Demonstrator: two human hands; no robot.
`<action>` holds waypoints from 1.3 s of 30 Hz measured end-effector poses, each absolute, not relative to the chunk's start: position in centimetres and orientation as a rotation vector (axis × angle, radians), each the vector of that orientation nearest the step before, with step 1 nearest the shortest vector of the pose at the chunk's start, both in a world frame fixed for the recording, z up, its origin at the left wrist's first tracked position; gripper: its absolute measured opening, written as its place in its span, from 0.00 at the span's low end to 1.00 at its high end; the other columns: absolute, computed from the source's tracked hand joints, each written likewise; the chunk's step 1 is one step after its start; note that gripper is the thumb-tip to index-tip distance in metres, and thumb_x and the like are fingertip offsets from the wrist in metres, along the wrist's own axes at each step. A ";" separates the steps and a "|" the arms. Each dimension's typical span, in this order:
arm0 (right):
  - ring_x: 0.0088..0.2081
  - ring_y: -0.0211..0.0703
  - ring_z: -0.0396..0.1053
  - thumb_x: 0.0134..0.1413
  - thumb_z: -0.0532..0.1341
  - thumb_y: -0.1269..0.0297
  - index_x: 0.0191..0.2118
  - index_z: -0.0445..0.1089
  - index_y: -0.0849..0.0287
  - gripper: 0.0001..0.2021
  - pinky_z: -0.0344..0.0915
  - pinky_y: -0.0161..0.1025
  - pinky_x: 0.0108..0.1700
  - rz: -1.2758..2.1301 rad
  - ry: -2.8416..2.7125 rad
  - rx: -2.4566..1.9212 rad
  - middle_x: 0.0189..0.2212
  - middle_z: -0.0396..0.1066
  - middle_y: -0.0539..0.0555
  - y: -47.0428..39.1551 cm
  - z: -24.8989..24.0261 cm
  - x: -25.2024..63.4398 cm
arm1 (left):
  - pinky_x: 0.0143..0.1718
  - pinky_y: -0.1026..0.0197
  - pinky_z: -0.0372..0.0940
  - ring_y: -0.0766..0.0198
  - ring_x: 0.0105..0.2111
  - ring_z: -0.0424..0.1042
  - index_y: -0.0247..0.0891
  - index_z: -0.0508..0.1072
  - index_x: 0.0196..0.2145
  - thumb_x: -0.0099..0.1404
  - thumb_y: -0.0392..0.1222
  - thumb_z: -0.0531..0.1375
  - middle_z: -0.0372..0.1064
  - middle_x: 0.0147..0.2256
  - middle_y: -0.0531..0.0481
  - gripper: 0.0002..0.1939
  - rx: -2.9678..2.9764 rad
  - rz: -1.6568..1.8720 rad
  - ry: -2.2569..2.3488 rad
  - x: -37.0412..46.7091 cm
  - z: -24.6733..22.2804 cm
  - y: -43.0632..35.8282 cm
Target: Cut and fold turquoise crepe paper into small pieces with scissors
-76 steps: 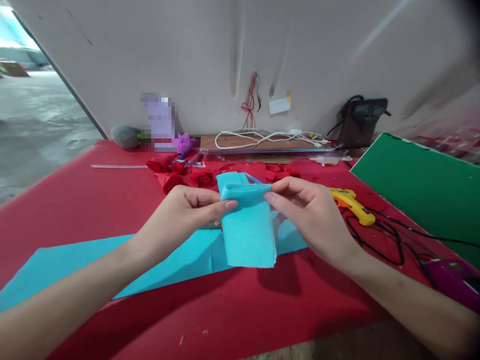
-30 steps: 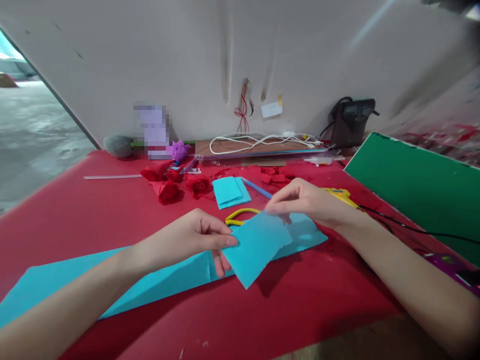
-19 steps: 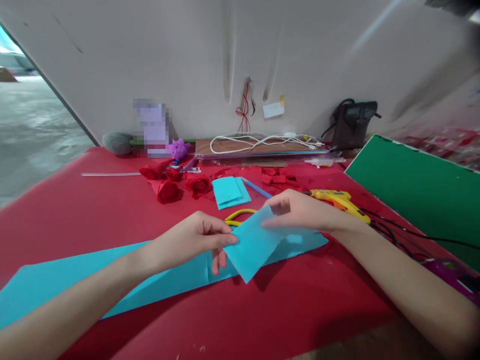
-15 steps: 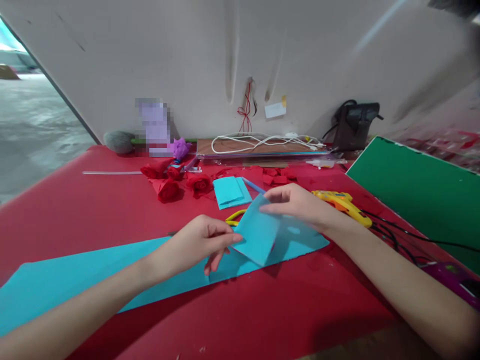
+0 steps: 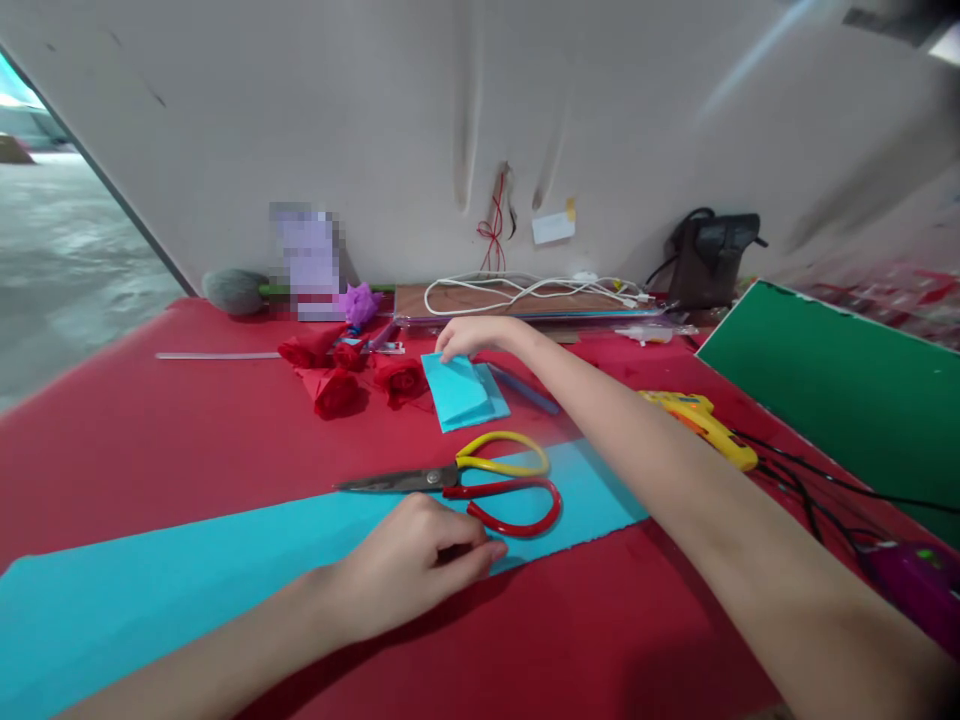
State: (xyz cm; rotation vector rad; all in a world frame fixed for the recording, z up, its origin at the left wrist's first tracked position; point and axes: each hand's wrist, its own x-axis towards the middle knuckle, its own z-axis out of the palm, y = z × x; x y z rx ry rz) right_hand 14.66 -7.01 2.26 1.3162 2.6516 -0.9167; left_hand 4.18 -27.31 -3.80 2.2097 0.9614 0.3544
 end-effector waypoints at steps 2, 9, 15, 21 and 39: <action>0.32 0.34 0.65 0.54 0.55 0.63 0.37 0.66 0.63 0.09 0.65 0.36 0.33 -0.894 2.625 1.285 0.34 0.67 0.52 -6.5 1.8 14.5 | 0.21 0.67 0.47 0.73 0.17 0.50 0.35 0.61 0.19 0.65 0.47 0.46 0.54 0.16 0.56 0.20 2.190 0.361 0.958 4.2 -3.7 -27.3; 0.36 0.37 0.66 0.54 0.55 0.61 0.41 0.65 0.62 0.11 0.66 0.41 0.36 -0.857 2.603 1.291 0.39 0.66 0.54 -6.3 1.8 14.7 | 0.21 0.67 0.47 0.73 0.17 0.50 0.35 0.59 0.18 0.65 0.46 0.46 0.53 0.16 0.56 0.20 2.195 0.398 0.936 4.1 -3.9 -27.2; 0.30 0.33 0.64 0.44 0.60 0.71 0.33 0.70 0.66 0.07 0.60 0.32 0.34 -0.911 2.818 1.242 0.26 0.68 0.49 -7.9 4.1 16.5 | 0.20 0.66 0.45 0.73 0.17 0.45 0.36 0.53 0.16 0.64 0.47 0.46 0.46 0.15 0.57 0.21 2.137 0.452 0.972 4.1 -3.4 -27.3; 0.31 0.34 0.65 0.45 0.56 0.71 0.33 0.70 0.65 0.08 0.61 0.32 0.34 -1.064 3.158 1.092 0.29 0.69 0.51 -14.0 7.1 19.3 | 0.28 0.67 0.56 0.69 0.26 0.57 0.38 0.58 0.24 0.60 0.43 0.53 0.55 0.24 0.55 0.10 1.875 1.277 1.363 3.0 0.4 -26.4; 0.19 0.33 0.65 0.47 0.59 0.65 0.36 0.64 0.61 0.09 0.65 0.33 0.24 -2.268 2.734 1.713 0.19 0.64 0.45 -25.1 4.9 23.2 | 0.16 0.71 0.55 0.75 0.16 0.54 0.36 0.59 0.18 0.53 0.49 0.61 0.53 0.14 0.59 0.18 1.492 0.940 1.328 3.2 3.5 -27.3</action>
